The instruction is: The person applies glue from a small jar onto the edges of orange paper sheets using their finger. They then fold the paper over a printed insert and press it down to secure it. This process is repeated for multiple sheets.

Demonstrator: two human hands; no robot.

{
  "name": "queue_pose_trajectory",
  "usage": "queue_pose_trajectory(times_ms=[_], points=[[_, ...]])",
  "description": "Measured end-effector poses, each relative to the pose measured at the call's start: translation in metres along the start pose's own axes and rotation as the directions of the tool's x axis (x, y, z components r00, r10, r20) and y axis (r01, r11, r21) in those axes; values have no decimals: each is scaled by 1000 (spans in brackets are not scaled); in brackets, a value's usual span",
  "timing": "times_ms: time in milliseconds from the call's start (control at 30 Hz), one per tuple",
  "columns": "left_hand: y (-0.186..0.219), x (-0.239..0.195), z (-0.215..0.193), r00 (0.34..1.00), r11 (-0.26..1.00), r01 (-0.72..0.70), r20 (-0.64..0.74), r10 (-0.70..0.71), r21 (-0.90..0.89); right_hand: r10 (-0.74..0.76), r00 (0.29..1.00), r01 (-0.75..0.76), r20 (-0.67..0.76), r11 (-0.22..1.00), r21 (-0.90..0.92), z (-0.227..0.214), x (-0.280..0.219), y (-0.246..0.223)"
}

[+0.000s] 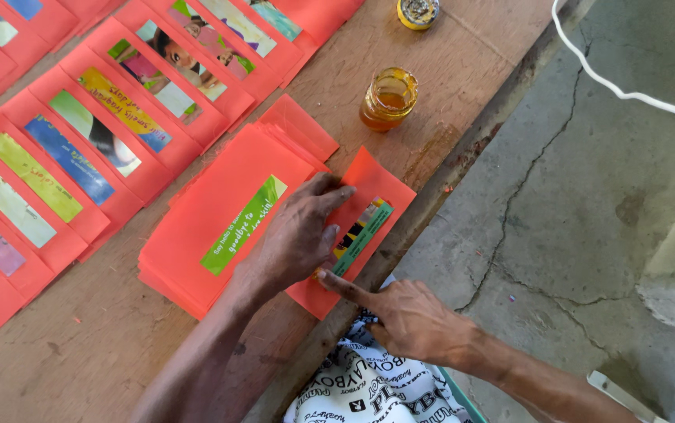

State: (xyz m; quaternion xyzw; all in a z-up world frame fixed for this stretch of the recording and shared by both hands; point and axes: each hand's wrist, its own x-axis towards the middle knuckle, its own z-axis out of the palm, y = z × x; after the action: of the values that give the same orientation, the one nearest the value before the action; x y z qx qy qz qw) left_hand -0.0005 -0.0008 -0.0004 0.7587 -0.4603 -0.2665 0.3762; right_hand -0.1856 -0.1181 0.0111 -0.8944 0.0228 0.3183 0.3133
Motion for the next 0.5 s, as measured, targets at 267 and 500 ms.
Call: queue_pose_trajectory(times_ms=[267, 500], points=[[29, -7, -16, 998, 994, -54, 9, 55, -90, -115, 973, 183, -201, 915, 360, -55, -37, 16], [65, -22, -72, 929, 978, -197, -304, 209, 69, -244, 520, 602, -819, 784, 149, -132, -24, 45]])
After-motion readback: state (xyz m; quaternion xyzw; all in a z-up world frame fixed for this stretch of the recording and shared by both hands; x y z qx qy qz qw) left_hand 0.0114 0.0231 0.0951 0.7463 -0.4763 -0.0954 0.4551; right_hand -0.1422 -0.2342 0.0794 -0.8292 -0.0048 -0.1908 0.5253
